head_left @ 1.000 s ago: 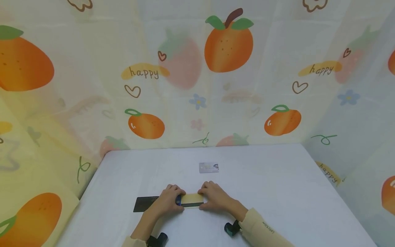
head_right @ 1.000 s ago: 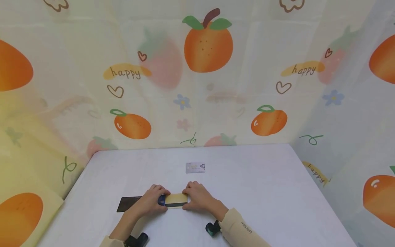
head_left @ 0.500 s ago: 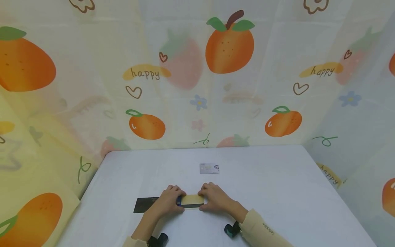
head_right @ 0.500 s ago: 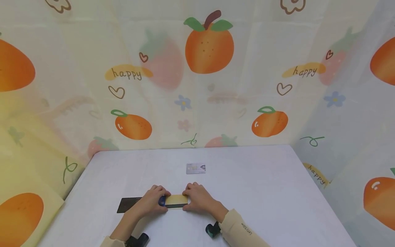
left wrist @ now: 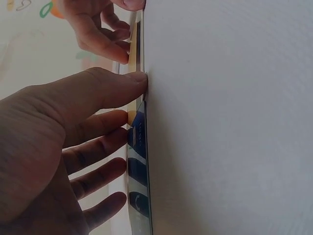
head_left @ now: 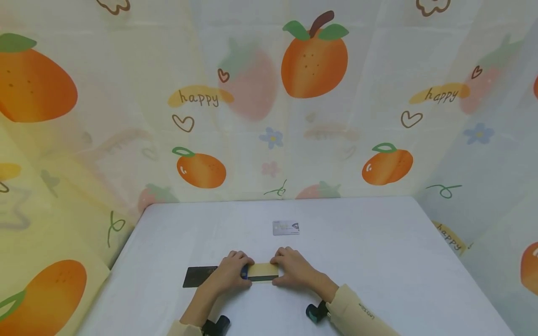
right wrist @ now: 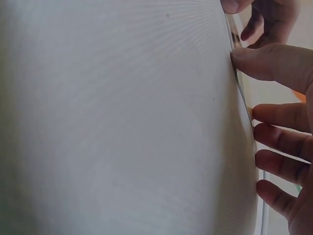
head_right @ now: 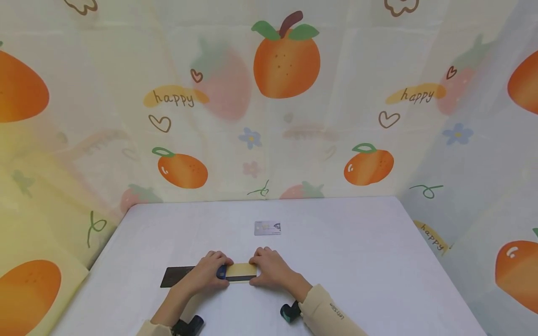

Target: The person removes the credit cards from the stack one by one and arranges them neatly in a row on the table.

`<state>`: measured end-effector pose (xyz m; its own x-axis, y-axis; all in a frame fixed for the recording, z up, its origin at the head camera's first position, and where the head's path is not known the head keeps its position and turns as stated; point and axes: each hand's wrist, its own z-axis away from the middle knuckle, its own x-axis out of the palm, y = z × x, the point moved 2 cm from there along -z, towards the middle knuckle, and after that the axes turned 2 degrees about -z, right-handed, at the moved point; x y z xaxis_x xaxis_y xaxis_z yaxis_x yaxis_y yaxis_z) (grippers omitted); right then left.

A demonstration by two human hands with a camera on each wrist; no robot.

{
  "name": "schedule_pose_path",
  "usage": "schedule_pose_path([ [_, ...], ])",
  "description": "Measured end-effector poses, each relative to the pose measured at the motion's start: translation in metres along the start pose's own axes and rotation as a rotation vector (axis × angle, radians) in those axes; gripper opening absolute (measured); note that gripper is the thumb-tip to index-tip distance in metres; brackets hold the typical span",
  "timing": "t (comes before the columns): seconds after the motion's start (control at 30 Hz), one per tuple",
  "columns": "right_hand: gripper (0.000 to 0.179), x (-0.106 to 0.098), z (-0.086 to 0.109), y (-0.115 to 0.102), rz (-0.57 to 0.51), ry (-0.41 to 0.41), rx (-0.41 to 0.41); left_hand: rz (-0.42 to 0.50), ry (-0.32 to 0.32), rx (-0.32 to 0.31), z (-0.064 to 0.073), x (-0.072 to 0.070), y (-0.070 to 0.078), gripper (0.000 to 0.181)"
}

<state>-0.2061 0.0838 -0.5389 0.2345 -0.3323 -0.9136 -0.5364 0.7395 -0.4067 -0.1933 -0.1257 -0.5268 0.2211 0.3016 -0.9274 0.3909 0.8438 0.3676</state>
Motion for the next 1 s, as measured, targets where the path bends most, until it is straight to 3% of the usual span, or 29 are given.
schedule_pose_path([
  [0.27,0.048,-0.004,0.000,0.007,-0.122,0.008,-0.039,0.057,-0.015,-0.013,-0.002,0.001,-0.008,0.049],
  [0.43,0.046,-0.014,0.002,0.022,-0.278,0.025,-0.009,0.184,-0.004,-0.048,-0.006,-0.001,-0.016,0.047],
  [0.53,0.044,-0.022,0.003,0.031,-0.306,0.031,0.028,0.247,0.009,-0.054,-0.010,-0.004,-0.016,0.046],
  [0.77,0.040,-0.039,0.003,0.045,-0.307,0.062,0.085,0.271,0.032,-0.057,-0.031,-0.009,-0.014,0.042],
  [1.0,0.039,-0.051,0.000,0.062,-0.328,0.111,0.222,0.287,0.051,-0.050,-0.057,-0.006,-0.011,0.043],
])
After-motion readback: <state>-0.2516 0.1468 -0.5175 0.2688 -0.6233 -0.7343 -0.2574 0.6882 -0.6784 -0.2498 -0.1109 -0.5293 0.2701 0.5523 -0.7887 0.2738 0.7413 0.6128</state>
